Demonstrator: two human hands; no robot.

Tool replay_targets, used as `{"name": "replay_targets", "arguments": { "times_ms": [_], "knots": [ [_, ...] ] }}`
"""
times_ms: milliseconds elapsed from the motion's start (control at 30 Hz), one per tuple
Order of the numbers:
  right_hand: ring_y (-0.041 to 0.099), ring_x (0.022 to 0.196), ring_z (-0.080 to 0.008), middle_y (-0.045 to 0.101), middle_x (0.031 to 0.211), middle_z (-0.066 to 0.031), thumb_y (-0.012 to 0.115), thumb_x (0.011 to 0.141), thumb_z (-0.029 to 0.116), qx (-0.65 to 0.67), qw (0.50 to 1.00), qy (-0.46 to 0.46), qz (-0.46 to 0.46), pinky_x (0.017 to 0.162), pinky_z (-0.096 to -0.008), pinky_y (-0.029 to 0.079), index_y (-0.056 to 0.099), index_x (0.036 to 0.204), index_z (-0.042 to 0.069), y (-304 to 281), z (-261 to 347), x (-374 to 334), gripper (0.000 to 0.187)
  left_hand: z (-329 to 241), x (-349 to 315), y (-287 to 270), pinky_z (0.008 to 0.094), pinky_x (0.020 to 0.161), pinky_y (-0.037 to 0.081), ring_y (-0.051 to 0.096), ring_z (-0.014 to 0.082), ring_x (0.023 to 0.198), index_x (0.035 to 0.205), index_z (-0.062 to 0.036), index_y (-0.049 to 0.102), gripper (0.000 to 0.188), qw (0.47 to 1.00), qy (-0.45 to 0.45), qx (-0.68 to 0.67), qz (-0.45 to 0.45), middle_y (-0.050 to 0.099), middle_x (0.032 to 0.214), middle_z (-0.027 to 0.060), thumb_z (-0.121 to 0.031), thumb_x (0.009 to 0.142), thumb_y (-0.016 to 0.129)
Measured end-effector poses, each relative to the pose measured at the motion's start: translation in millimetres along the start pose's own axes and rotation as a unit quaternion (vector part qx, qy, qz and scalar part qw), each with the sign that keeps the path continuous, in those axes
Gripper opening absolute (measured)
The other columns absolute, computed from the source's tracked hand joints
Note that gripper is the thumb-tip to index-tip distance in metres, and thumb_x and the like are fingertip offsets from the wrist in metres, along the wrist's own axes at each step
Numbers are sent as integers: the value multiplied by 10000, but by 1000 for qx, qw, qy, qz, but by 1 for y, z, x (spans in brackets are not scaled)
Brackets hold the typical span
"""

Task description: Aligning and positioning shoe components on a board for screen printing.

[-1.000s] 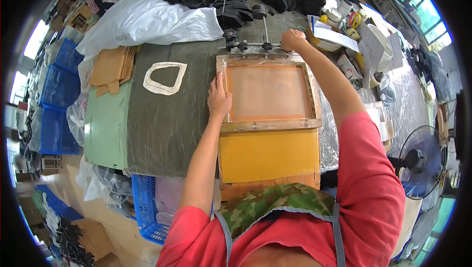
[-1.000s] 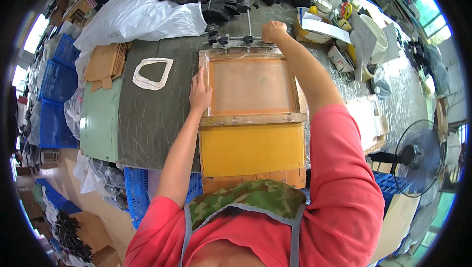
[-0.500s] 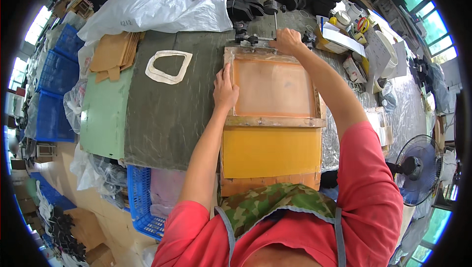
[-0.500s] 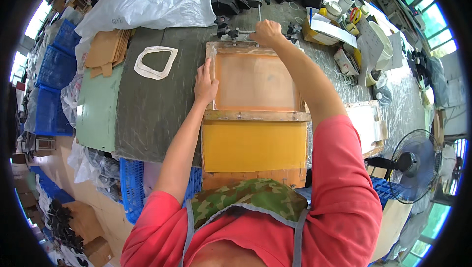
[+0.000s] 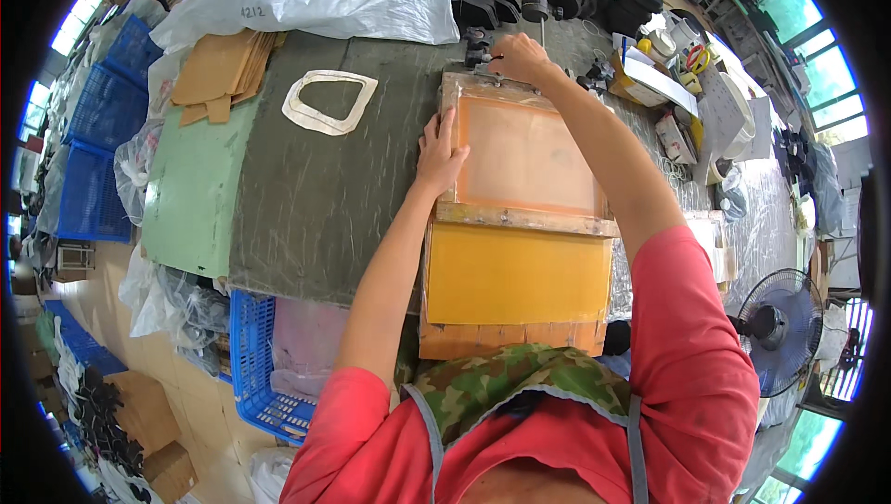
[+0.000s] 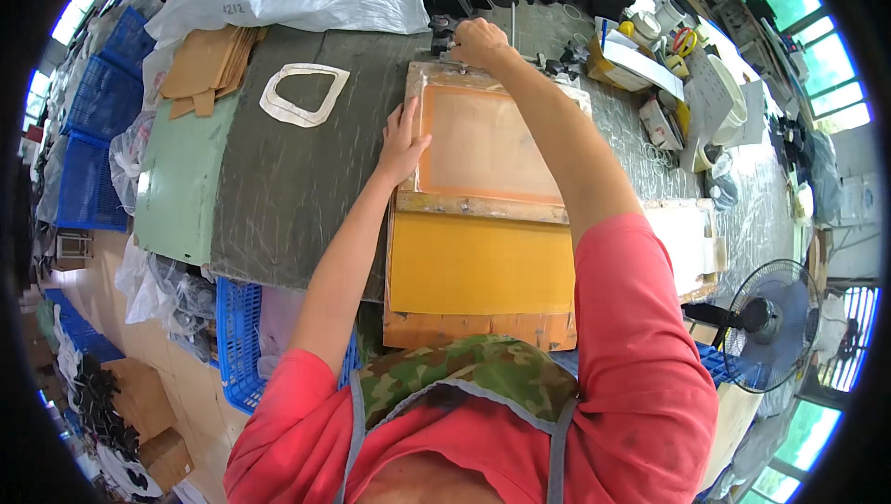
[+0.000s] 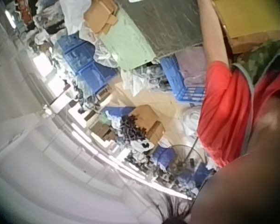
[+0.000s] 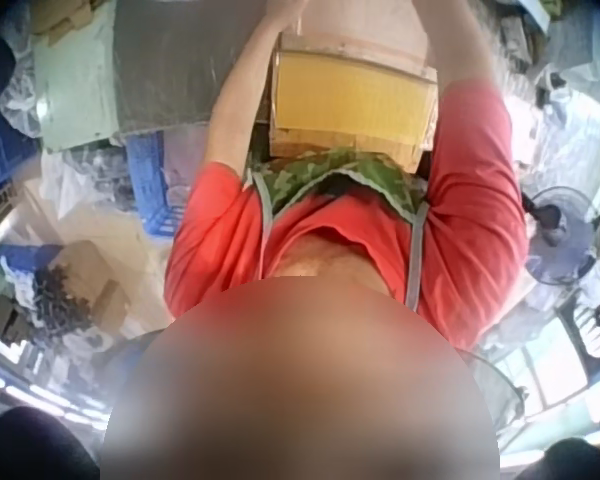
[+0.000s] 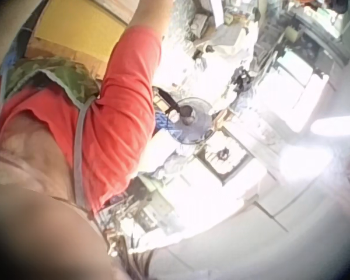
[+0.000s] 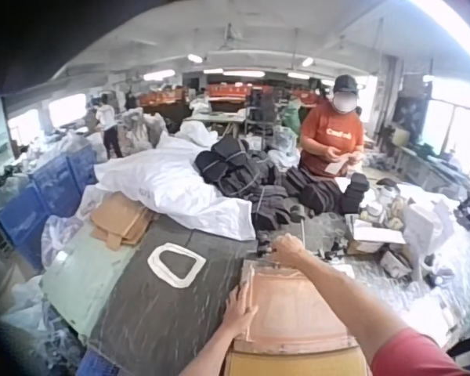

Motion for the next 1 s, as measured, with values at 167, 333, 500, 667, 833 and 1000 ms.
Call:
{"name": "replay_targets", "arguments": {
  "times_ms": [167,333,500,667,833,1000],
  "knots": [
    [583,1072,-320,629,1127,-143,640,777,312,44,998,20,-30,900,-413,473,662,1098,120,-7,-1,-34,374,-3,-58,-4,484,1080,283,239,452,1333,1477,-182,197,668,999,24,-21,5,184,1513,188,-242,895,521],
    [550,1075,-343,586,1166,-150,656,798,310,61,986,39,-148,906,-420,448,630,1133,99,-38,-63,-135,396,-18,-126,-21,439,1104,255,264,340,1369,1435,-115,328,476,990,40,-133,0,228,1511,181,-178,968,395],
    [581,1088,-280,586,1217,-172,656,825,360,130,944,286,-97,943,-348,429,627,1147,38,-44,-127,-264,456,-56,-128,-53,372,1110,250,335,273,1348,1406,-55,356,474,952,63,-300,-13,306,1482,167,-111,938,401],
    [550,1096,-189,613,1168,-80,590,883,421,403,862,260,-163,961,-292,380,613,1190,24,-56,-119,-309,502,-113,-86,-87,358,1026,322,414,264,1210,1361,-34,388,419,949,204,-199,-133,426,1316,142,-139,956,405],
    [508,1130,-148,609,1178,-68,555,911,395,450,819,204,-292,984,-267,336,621,1174,19,-82,-109,-303,464,-136,-63,-98,357,998,339,377,263,1141,1352,-58,378,414,958,189,-175,-128,361,1220,143,-66,941,421],
    [559,1044,-156,651,1080,-73,563,913,342,480,785,200,-337,924,-258,383,652,1118,15,-65,-105,-306,396,-129,-67,-92,346,959,372,385,243,1145,1330,-61,399,389,958,190,-157,-145,366,1238,128,-107,945,423]
  ]
}}
Point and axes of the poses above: each hand's wrist, its own x-axis towards the middle knuckle, its own y-axis out of the palm, z = x × y, the point moved 3 cm from there along x, towards the middle knuckle
